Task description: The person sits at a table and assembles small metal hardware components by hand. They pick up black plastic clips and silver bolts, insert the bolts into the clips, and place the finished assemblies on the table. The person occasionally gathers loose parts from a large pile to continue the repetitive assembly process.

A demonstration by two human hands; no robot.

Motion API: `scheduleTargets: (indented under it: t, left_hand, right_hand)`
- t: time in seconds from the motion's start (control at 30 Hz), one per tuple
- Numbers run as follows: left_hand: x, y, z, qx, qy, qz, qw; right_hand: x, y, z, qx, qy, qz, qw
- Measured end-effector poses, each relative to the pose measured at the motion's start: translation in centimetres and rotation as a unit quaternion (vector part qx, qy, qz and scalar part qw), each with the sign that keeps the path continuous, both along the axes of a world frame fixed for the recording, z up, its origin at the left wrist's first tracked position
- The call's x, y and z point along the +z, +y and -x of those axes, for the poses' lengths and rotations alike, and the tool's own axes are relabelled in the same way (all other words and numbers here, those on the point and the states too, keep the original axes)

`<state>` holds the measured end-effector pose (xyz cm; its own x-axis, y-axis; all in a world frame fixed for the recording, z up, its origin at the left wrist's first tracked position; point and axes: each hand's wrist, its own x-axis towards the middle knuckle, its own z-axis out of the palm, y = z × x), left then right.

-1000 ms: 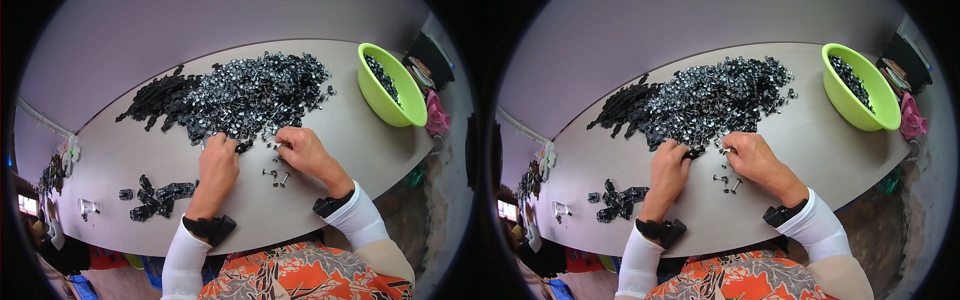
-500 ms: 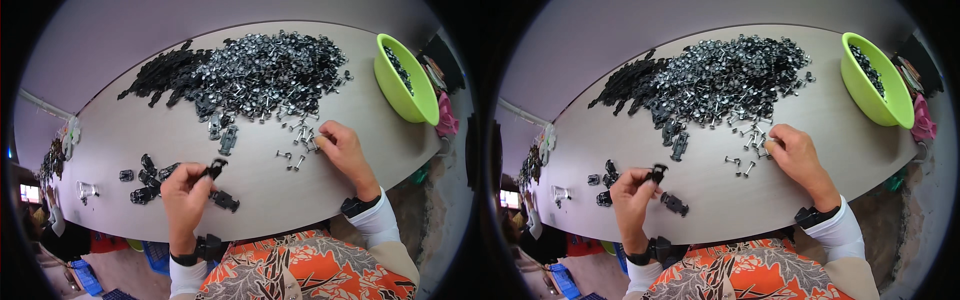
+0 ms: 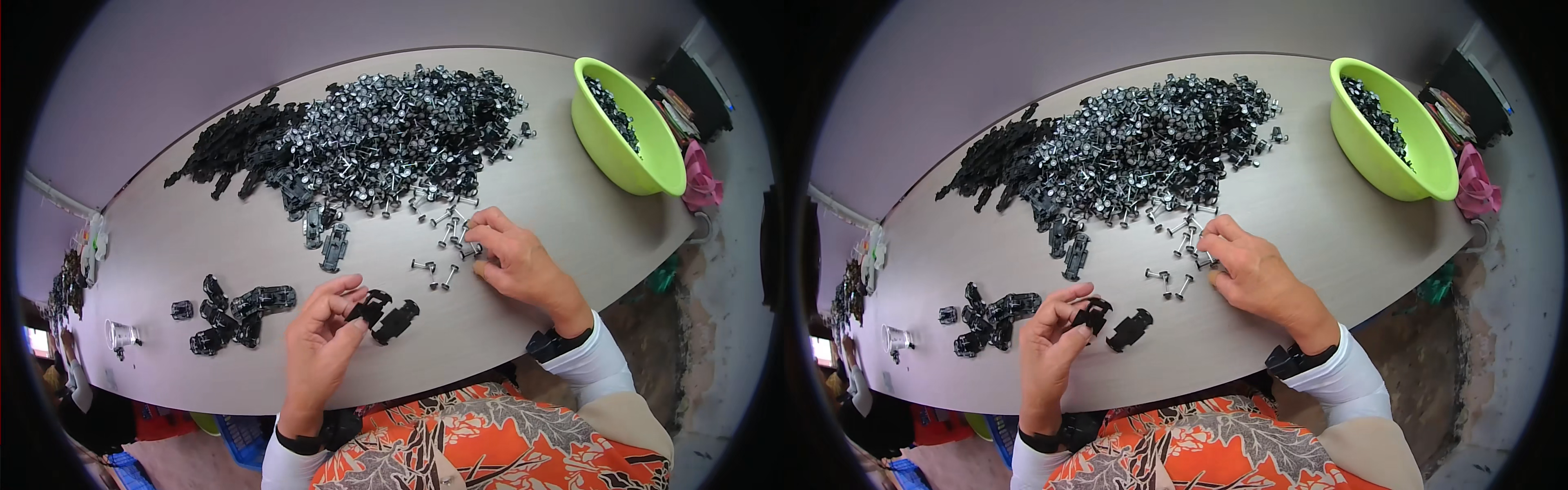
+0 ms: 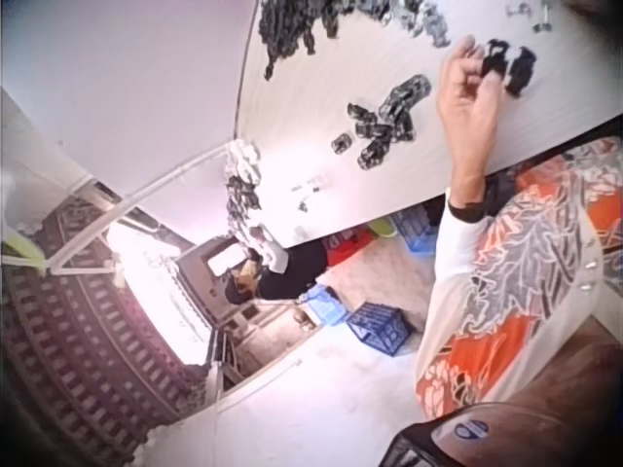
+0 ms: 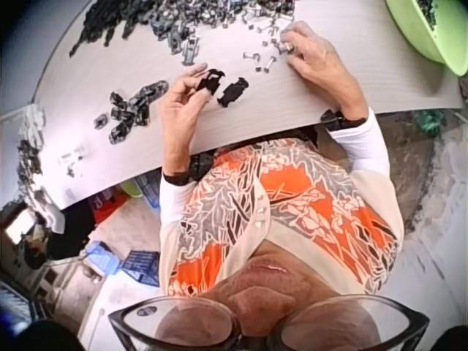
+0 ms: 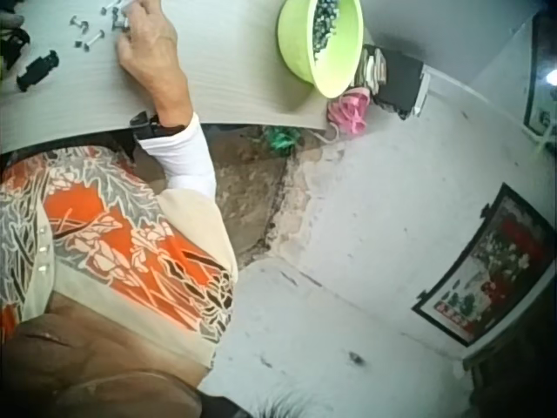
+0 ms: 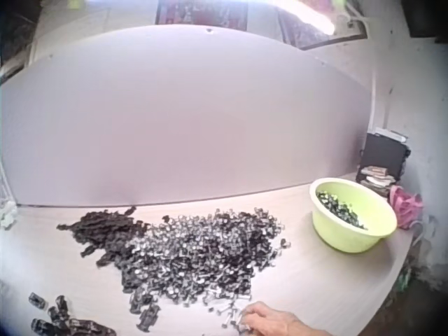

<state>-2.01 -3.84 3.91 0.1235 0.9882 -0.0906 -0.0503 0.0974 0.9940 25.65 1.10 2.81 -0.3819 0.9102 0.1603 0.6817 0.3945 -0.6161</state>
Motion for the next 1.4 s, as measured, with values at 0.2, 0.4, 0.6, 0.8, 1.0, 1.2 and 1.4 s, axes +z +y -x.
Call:
scheduleTargets:
  t: [0.2, 0.4, 0.6, 0.8, 1.0, 1.2, 1.4]
  left_hand:
    - [2.0, 3.2, -1.6, -0.104, -0.012, 0.092, 0.990]
    - [-1.1, 5.9, -2.8, -0.153, -0.105, 0.167, 0.968]
    - [-2.6, 6.2, -2.1, -0.139, -0.155, 0.218, 0.954]
    - [-2.7, 6.3, -1.8, -0.139, -0.166, 0.206, 0.954]
    - [-2.4, 6.1, -1.9, -0.137, -0.179, 0.217, 0.950]
    - [-2.8, 6.0, -2.0, -0.136, -0.176, 0.209, 0.952]
    - [-2.8, 5.9, -2.3, -0.150, -0.174, 0.240, 0.943]
  right_hand:
    - [-0.9, 0.6, -0.4, 0.036, -0.021, -0.043, 0.998]
    - [-1.7, 1.2, -0.2, 0.069, -0.002, -0.089, 0.994]
    - [-1.0, 1.2, 0.1, 0.036, -0.003, -0.037, 0.999]
    - [-1.0, 1.3, 0.3, 0.032, 0.000, -0.042, 0.999]
    - [0.4, 0.6, 0.5, -0.018, 0.060, -0.023, 0.998]
    - [0.1, 0.5, 0.8, -0.030, 0.055, -0.026, 0.998]
    - [1.7, -0.8, 3.6, 0.089, 0.110, -0.082, 0.987]
